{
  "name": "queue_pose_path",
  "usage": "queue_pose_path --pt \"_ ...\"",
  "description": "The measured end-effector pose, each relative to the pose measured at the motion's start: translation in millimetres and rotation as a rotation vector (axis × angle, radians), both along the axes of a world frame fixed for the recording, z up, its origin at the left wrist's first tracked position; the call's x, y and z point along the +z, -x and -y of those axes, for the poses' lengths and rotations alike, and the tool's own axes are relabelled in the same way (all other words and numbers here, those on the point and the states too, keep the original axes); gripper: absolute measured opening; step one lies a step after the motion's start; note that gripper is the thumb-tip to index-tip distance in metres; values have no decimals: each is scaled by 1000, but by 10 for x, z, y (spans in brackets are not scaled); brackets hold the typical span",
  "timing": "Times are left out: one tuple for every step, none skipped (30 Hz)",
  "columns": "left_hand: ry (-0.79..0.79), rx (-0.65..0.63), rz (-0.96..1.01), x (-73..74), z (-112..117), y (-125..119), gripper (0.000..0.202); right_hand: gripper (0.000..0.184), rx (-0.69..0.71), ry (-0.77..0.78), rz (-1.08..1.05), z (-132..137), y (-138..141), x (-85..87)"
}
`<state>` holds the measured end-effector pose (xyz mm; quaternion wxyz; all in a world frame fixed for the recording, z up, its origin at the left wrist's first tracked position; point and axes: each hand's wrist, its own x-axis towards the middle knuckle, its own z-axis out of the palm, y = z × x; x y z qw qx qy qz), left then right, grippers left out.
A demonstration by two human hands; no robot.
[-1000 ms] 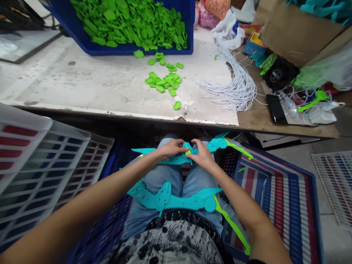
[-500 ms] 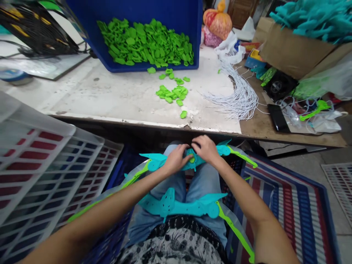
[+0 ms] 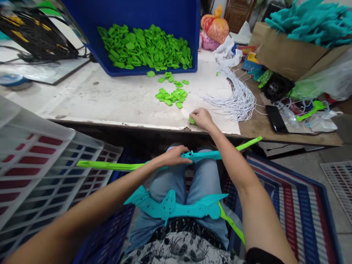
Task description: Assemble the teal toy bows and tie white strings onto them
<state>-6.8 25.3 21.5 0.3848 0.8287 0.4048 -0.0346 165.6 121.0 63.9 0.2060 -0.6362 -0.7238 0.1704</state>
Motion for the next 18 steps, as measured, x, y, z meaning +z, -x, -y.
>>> queue_pose_path --pt "73 -19 16 -1 -101 13 39 24 -24 34 17 17 -78 -7" --pt "138 -34 39 -17 -186 17 39 23 -47 38 34 36 -147 -21" --pt "194 -43 66 -45 -254 13 39 22 -65 8 40 57 -207 -42" --pt "235 -41 96 -80 -303 3 40 23 -69 -49 31 78 -255 -67" --pt "263 -32 125 -118 -336 -12 41 24 -49 -112 12 99 -292 -94" --pt "280 -20 152 -156 -355 -28 42 26 -4 -167 -9 119 -320 -120" --pt "293 -10 171 -190 -365 -45 44 26 56 -208 -22 138 -338 -141" --pt "307 -1 183 -219 -368 -60 45 24 118 -234 -21 161 -347 -157" --pt "320 8 192 -243 -369 -73 46 22 168 -250 -4 190 -349 -166" --pt "333 19 198 -261 -370 -83 46 19 196 -266 21 233 -344 -168" --pt "347 28 199 -274 -373 -91 46 17 204 -287 42 295 -333 -167" --pt "359 35 197 -284 -378 -95 45 17 205 -315 51 381 -318 -166" --pt "370 38 195 -292 -386 -97 45 17 212 -342 44 497 -300 -168" --pt "379 37 196 -300 -395 -97 44 18 232 -364 27 640 -281 -180" --pt "388 34 201 -308 -405 -96 43 19 266 -379 11 808 -262 -206" --pt "398 31 210 -317 -414 -95 42 20 306 -388 5 992 -246 -248" --pt "409 27 222 -328 -422 -94 42 20 343 -387 11 1179 -232 -308" --pt "420 27 233 -340 -428 -94 41 20 368 -385 30 1357 -223 -383"
